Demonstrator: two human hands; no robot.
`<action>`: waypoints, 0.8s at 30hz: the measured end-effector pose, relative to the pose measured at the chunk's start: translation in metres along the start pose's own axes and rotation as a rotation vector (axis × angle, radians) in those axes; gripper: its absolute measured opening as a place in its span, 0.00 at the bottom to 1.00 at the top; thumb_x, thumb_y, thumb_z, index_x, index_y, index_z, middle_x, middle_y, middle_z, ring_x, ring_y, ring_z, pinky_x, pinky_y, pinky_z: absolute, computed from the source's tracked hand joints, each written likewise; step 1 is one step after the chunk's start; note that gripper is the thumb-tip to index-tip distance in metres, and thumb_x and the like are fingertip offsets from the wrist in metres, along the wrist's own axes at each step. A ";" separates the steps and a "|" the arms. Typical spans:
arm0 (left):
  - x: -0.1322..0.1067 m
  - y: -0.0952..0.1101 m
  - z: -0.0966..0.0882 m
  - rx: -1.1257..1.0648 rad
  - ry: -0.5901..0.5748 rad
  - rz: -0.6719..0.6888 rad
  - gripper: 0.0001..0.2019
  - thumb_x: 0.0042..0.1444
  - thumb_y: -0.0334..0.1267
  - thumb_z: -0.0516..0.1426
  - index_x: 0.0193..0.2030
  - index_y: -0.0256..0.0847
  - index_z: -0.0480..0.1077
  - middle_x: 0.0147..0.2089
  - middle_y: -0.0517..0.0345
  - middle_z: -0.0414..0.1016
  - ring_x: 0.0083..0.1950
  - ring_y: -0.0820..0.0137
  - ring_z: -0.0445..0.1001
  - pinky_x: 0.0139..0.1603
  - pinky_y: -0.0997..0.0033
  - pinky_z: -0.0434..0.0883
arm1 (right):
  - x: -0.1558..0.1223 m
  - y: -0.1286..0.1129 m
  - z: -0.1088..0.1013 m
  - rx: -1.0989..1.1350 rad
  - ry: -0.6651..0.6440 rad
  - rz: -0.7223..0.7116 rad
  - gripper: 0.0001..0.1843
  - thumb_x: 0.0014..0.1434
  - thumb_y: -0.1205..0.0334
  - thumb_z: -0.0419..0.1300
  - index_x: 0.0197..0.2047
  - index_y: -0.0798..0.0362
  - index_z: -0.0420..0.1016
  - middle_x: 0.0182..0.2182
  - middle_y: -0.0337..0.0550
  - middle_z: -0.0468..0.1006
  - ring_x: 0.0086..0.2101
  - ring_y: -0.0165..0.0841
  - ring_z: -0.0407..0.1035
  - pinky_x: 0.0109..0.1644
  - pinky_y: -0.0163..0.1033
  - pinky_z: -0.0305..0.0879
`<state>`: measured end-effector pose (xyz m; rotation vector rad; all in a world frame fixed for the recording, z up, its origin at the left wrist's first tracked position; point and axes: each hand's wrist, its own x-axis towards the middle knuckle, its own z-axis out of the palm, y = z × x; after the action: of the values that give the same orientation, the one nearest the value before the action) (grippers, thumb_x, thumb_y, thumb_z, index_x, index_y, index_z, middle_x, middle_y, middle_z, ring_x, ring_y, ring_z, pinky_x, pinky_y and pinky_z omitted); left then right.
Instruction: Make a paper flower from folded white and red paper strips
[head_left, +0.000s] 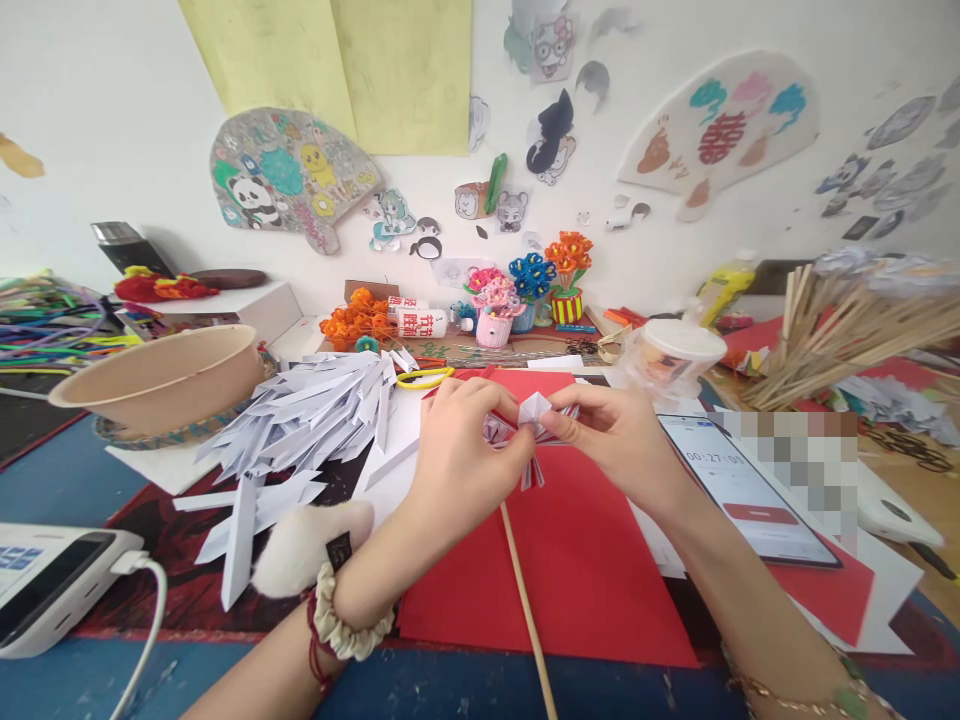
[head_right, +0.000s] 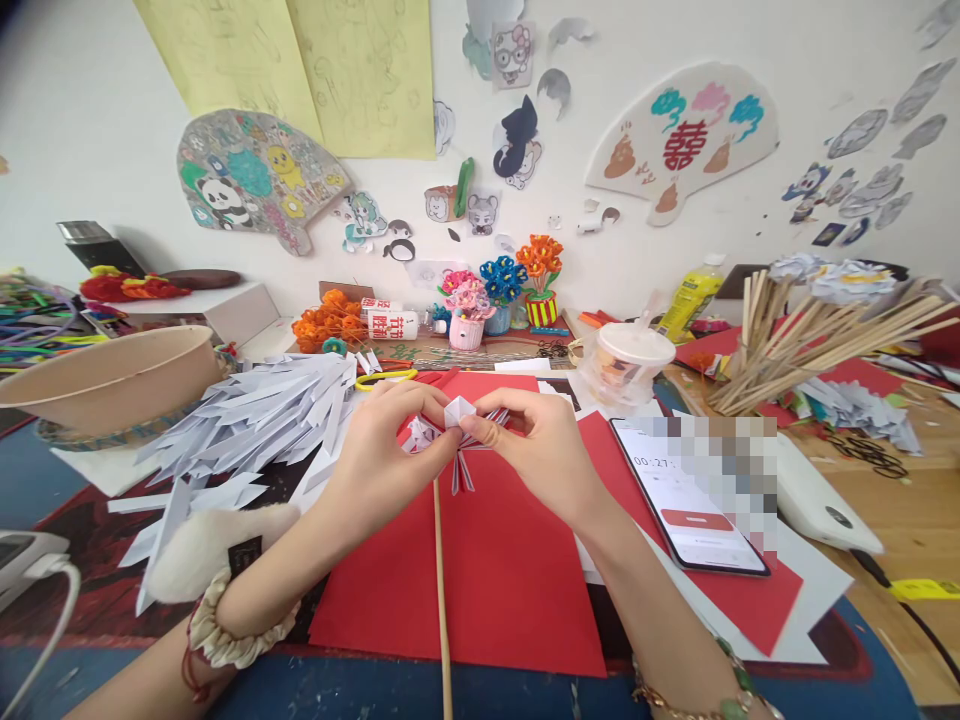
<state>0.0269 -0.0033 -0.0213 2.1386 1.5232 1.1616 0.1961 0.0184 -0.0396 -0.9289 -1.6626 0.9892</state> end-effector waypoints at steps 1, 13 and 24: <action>0.000 -0.001 -0.001 -0.004 -0.016 -0.001 0.07 0.53 0.31 0.60 0.26 0.41 0.69 0.34 0.57 0.78 0.43 0.61 0.73 0.50 0.56 0.64 | 0.000 0.000 -0.001 0.027 -0.019 0.025 0.14 0.55 0.49 0.68 0.34 0.52 0.80 0.32 0.43 0.81 0.34 0.36 0.75 0.38 0.40 0.71; 0.005 -0.013 -0.012 -0.363 -0.201 -0.031 0.06 0.58 0.37 0.58 0.32 0.39 0.72 0.36 0.55 0.77 0.40 0.66 0.72 0.45 0.64 0.67 | 0.002 -0.004 -0.004 0.106 -0.181 0.096 0.15 0.61 0.49 0.63 0.31 0.53 0.78 0.28 0.39 0.74 0.30 0.29 0.68 0.34 0.34 0.65; 0.004 -0.008 -0.024 -0.530 -0.362 -0.068 0.09 0.61 0.41 0.57 0.35 0.40 0.75 0.38 0.54 0.77 0.40 0.66 0.72 0.41 0.66 0.67 | 0.000 -0.010 -0.004 0.223 -0.208 0.055 0.14 0.59 0.50 0.66 0.30 0.53 0.76 0.26 0.37 0.73 0.28 0.28 0.66 0.33 0.34 0.65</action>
<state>0.0043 -0.0022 -0.0088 1.7954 0.9863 0.9529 0.1984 0.0158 -0.0299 -0.7461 -1.6612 1.3164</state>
